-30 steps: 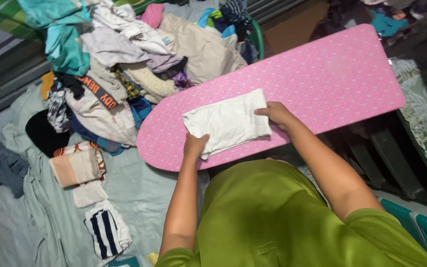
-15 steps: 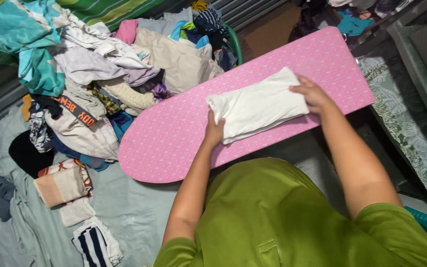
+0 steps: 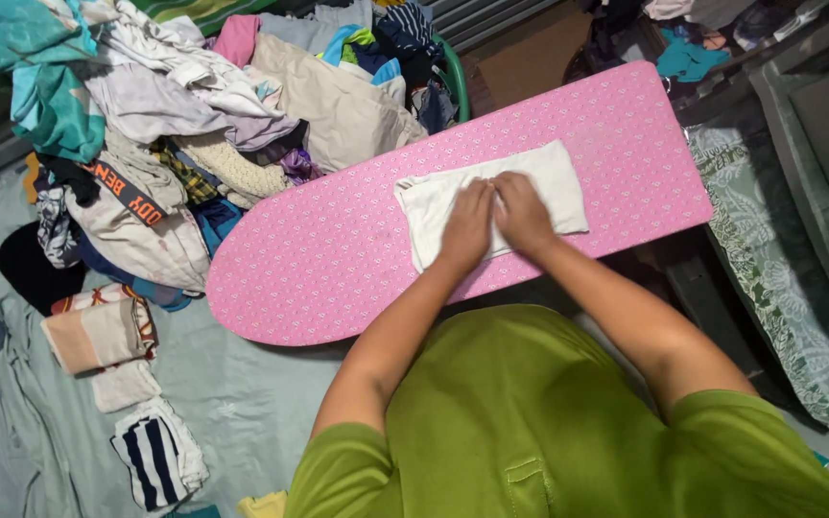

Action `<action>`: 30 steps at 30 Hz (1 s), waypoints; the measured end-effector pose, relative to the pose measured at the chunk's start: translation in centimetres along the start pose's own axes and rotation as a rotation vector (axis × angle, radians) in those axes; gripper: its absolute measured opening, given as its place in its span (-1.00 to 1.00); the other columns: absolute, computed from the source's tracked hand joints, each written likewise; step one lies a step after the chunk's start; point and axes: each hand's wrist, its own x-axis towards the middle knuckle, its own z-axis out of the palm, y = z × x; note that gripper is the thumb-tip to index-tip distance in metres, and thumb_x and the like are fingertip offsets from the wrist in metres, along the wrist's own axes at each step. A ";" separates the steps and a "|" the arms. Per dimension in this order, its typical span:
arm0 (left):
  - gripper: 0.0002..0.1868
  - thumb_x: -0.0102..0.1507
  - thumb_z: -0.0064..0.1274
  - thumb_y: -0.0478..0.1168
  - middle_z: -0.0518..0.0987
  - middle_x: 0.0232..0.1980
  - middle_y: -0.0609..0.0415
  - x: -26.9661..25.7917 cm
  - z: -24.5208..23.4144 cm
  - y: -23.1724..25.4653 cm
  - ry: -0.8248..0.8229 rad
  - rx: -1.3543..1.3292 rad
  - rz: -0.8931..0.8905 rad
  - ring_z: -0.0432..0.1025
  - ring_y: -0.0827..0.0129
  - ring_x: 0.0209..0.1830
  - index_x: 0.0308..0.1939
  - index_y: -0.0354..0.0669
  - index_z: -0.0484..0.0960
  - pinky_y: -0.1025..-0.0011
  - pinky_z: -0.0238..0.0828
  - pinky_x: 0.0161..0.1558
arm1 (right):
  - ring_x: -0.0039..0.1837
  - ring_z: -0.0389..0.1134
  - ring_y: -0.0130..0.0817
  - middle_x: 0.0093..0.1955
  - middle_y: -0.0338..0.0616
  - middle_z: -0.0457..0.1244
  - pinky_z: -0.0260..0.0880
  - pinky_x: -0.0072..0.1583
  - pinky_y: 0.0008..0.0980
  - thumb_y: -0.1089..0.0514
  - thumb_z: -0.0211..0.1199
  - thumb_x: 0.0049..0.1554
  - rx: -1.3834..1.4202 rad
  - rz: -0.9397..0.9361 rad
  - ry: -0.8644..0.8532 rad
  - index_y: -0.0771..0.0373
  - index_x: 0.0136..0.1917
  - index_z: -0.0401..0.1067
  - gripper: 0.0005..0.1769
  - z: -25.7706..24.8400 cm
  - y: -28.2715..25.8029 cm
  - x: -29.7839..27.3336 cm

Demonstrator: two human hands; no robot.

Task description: The recorder folds various pieces of clothing on a bed and an ironing board.

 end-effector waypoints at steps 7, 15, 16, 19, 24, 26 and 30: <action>-0.51 0.38 -0.12 -0.18 0.36 0.50 -0.14 1.1 -2.1 1.2 -0.066 0.151 -0.079 0.17 0.07 0.58 0.39 -0.23 0.41 0.03 -0.07 0.58 | 0.60 0.07 0.03 0.52 0.14 0.13 -0.02 0.57 0.02 0.05 0.16 0.22 -0.282 -0.124 -0.215 0.34 0.48 0.27 -0.39 -0.4 0.3 0.4; -0.18 0.32 -0.29 0.33 -0.14 0.68 0.16 1.2 -7.3 -0.5 -0.426 0.465 -0.544 -0.28 0.36 0.67 0.60 0.17 0.01 -0.30 -0.54 0.48 | 0.71 -0.25 0.09 0.68 0.22 -0.13 -0.38 0.59 0.12 -0.45 0.01 0.23 -0.387 0.029 -0.336 0.13 0.61 0.14 -0.10 -3.2 2.6 0.8; -0.18 0.32 -0.29 0.33 -0.14 0.68 0.16 0.6 -7.4 -1.4 -0.426 0.467 -0.547 -0.28 0.36 0.67 0.60 0.17 0.01 -0.30 -0.54 0.48 | 0.71 -0.25 0.09 0.68 0.22 -0.13 -0.38 0.59 0.12 -0.45 0.01 0.23 -0.385 0.027 -0.338 0.13 0.61 0.14 -0.10 -3.2 2.7 0.8; -0.24 0.37 -0.25 0.28 -0.15 0.69 0.16 -0.6 -8.3 -2.9 -0.259 0.465 -0.535 -0.30 0.24 0.68 0.61 0.22 0.06 -0.36 -0.54 0.49 | 0.72 -0.27 0.08 0.70 0.20 -0.14 -0.42 0.60 0.16 -0.43 0.01 0.24 -0.401 0.082 -0.326 0.07 0.62 0.16 -0.15 -3.0 3.3 0.6; -0.28 0.39 -0.20 0.14 -0.16 0.71 0.07 0.3 -7.5 -1.5 -0.226 0.565 -0.565 -0.32 0.15 0.70 0.60 0.10 0.07 -0.38 -0.54 0.46 | 0.70 -0.25 0.12 0.69 0.27 -0.14 -0.36 0.54 0.27 -0.35 0.09 0.29 -0.482 0.201 -0.222 0.21 0.59 0.21 -0.18 -3.8 5.4 0.4; -0.27 0.40 -0.21 0.15 -0.13 0.71 0.09 0.8 -5.6 -0.1 -0.270 0.508 -0.456 -0.28 0.21 0.71 0.61 0.06 0.08 -0.37 -0.52 0.49 | 0.68 -0.14 0.09 0.67 0.19 -0.05 -0.18 0.56 0.17 -0.29 0.14 0.27 -0.420 0.386 -0.217 0.22 0.58 0.23 -0.21 -6.3 3.8 0.9; -0.25 0.38 -0.22 0.21 -0.08 0.68 0.07 2.2 -1.0 3.4 -0.416 0.374 -0.121 -0.22 0.26 0.67 0.60 0.07 0.08 -0.33 -0.48 0.50 | 0.47 0.17 0.18 0.42 0.22 0.21 0.19 0.43 0.04 -0.14 0.33 0.17 -0.219 0.704 -0.182 0.32 0.49 0.27 -0.23 -8.4 4.0 0.6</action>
